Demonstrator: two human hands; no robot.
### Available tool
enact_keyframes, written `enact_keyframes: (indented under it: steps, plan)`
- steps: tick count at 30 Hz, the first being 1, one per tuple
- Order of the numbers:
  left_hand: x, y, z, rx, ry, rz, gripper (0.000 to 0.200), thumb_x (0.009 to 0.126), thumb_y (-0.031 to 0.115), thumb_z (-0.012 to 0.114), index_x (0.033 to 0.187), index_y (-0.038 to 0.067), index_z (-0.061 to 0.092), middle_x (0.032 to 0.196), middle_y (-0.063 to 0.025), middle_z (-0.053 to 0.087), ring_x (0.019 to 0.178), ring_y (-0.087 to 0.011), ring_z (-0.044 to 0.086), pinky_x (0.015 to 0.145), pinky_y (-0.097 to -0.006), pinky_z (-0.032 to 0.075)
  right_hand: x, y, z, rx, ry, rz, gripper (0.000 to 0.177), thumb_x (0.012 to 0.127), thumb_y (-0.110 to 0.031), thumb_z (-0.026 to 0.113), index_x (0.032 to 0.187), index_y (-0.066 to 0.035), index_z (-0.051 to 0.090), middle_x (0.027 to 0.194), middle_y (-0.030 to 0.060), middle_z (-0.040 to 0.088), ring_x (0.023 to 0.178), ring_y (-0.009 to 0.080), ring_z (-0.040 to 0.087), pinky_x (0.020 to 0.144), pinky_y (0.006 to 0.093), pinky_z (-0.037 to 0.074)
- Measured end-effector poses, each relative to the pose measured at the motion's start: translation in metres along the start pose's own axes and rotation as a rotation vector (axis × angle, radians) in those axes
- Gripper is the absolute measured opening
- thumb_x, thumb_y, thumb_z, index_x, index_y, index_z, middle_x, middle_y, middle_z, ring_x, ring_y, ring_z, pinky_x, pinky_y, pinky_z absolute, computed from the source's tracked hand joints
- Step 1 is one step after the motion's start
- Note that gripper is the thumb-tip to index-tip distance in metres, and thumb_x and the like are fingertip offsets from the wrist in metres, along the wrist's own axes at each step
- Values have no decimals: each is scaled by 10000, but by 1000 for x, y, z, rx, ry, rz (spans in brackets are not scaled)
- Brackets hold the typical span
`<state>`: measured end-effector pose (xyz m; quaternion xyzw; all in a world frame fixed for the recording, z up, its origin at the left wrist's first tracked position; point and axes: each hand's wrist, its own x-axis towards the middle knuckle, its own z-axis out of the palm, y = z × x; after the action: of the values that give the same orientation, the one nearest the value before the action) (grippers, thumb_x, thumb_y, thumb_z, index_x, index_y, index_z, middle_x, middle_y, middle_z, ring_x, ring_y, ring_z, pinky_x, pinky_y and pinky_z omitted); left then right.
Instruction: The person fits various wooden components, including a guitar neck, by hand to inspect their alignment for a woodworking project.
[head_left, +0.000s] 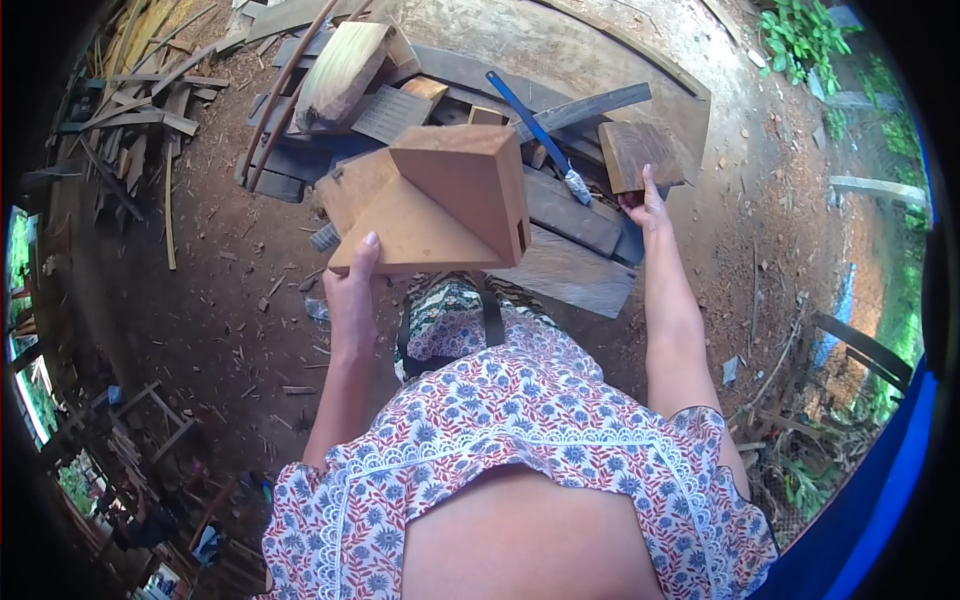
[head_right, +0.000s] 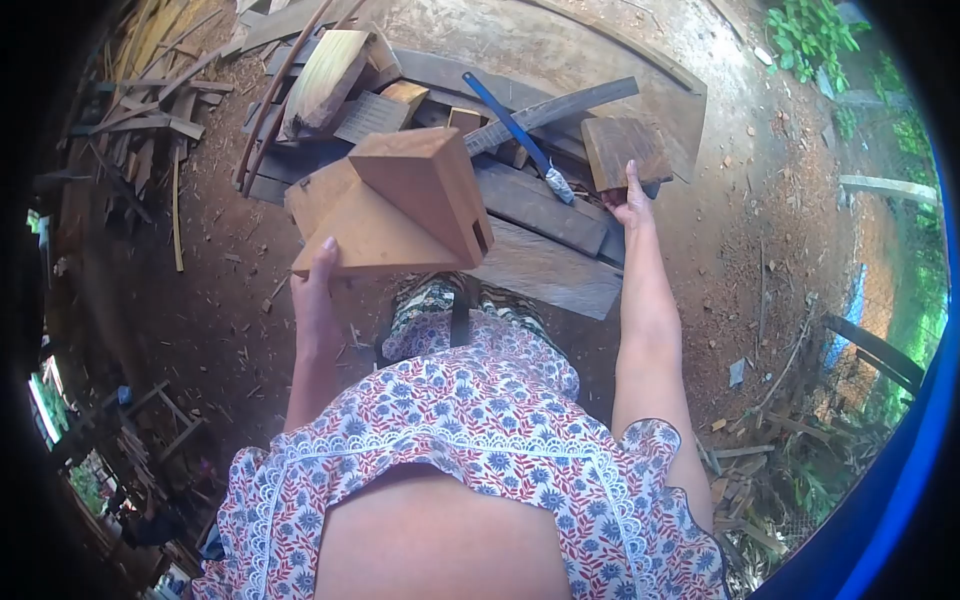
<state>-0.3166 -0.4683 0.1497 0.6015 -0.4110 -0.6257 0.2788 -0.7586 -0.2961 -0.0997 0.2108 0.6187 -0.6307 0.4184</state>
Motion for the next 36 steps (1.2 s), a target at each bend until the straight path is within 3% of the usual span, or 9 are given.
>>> enact_keyframes:
  steps: [4,6,9,15,17,19,25,32,36]
  plan:
    - [-7,0,35,-143,36,55,471,856,292,637,1160,-60,559,1022,-117,621,896,-168,609,743,-303,499,-17,-10,-21,-122,-38,-38,609,807,-499,690,1241,-124,485,1192,77,562,968,196,545,879,415,454]
    - [-12,-3,58,-210,49,21,479,852,296,638,1158,-63,553,1035,-117,617,902,-169,609,760,-308,497,-78,-20,-15,-320,-124,-172,687,819,-570,633,1301,-117,447,1263,96,498,1066,222,513,921,418,437]
    - [-16,-24,89,-243,-84,-92,471,846,299,644,1146,-56,562,1027,-112,621,896,-168,612,764,-306,501,-153,-23,-17,-276,-434,-129,952,833,-616,574,1479,-69,139,1424,178,360,1171,246,460,930,415,435]
    - [-27,-75,143,-26,-369,-205,454,865,314,619,1144,-41,581,993,-89,646,860,-139,610,744,-284,487,-231,-22,-26,-483,-699,-296,1178,635,-780,630,1450,-21,246,1427,180,364,1352,281,299,1095,417,251]
    - [-26,-93,155,186,-403,-252,504,851,363,621,1152,-39,579,987,-113,646,870,-167,612,765,-296,481,-231,-11,-43,-776,-448,-231,1006,718,-631,695,1403,8,328,1343,152,470,1277,230,413,1052,356,319]
    - [-25,-100,162,137,-394,-365,514,851,388,609,1142,-35,587,986,-126,645,880,-179,613,776,-302,481,-240,-13,-40,-761,-410,-228,816,781,-530,691,1327,14,421,1243,142,549,1188,214,495,992,333,375]
    - [-17,-116,158,201,-497,-349,602,840,516,623,1118,-17,608,971,-121,648,873,-175,613,783,-290,482,-218,6,-53,-754,-341,-341,584,858,-473,616,1161,19,535,1107,117,613,1039,181,565,902,309,426]
    - [-8,-119,116,135,-514,-262,499,884,379,620,1133,-52,577,1017,-120,652,887,-146,640,771,-265,508,-218,3,-105,-487,-206,-150,608,879,-500,565,1196,17,518,1106,112,590,1037,154,549,893,295,426]
    - [2,-143,80,-74,-384,-278,371,928,260,576,1148,-37,562,1029,-102,656,876,-126,632,781,-259,502,-214,-5,-126,-588,-156,-260,600,879,-495,570,1195,11,514,1098,101,595,1019,156,557,889,292,428]
